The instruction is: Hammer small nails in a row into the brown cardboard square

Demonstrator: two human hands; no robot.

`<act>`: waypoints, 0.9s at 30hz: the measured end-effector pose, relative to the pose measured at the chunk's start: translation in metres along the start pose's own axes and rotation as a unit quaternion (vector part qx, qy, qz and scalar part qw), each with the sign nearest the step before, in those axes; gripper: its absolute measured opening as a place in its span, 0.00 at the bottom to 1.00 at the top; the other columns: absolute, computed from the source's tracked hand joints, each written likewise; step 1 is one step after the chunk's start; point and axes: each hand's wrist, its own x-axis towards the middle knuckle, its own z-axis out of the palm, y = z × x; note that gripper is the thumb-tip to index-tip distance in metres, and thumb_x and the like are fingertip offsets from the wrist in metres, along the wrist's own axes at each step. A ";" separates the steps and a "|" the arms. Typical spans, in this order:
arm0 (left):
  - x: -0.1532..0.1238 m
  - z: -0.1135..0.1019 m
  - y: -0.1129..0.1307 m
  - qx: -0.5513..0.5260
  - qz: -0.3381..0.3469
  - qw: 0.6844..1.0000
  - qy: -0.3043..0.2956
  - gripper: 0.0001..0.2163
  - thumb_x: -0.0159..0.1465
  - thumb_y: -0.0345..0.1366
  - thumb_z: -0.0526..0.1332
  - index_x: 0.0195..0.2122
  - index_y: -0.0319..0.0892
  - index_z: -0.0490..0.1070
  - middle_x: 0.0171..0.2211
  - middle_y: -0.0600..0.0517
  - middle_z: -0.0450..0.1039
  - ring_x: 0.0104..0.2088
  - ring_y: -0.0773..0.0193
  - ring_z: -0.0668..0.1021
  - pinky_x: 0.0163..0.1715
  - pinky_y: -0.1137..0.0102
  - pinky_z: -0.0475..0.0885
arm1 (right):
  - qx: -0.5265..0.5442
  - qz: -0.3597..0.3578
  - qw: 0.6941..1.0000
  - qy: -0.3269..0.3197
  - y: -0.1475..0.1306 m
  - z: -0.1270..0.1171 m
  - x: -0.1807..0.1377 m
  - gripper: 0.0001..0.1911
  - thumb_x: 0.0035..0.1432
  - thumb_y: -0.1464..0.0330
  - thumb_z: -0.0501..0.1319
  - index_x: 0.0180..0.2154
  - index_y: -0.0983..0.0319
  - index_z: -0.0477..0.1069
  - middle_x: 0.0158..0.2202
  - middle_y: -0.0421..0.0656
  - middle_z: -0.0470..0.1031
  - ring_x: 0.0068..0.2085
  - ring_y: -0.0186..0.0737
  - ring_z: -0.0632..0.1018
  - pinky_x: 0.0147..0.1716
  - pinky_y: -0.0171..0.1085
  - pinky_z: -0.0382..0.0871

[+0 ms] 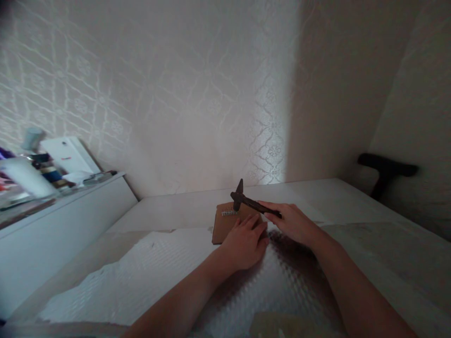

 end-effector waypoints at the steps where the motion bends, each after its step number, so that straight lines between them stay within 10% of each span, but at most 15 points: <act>1: 0.000 0.000 0.000 -0.002 -0.001 1.000 0.004 0.20 0.66 0.40 0.47 0.56 0.38 0.62 0.60 0.38 0.57 0.60 0.46 0.60 0.57 0.47 0.56 | 0.002 -0.001 1.000 0.002 -0.002 0.000 0.000 0.22 0.58 0.65 0.53 0.55 0.56 0.67 0.54 0.38 0.70 0.54 0.45 0.71 0.55 0.44 0.62; 27: 0.000 0.001 -0.003 0.001 0.005 1.000 -0.005 0.20 0.66 0.40 0.46 0.56 0.37 0.61 0.60 0.37 0.57 0.61 0.45 0.59 0.57 0.46 0.56 | -0.007 0.042 0.999 0.026 -0.002 -0.002 0.001 0.25 0.57 0.61 0.53 0.55 0.60 0.68 0.35 0.42 0.78 0.29 0.38 0.74 0.32 0.37 0.69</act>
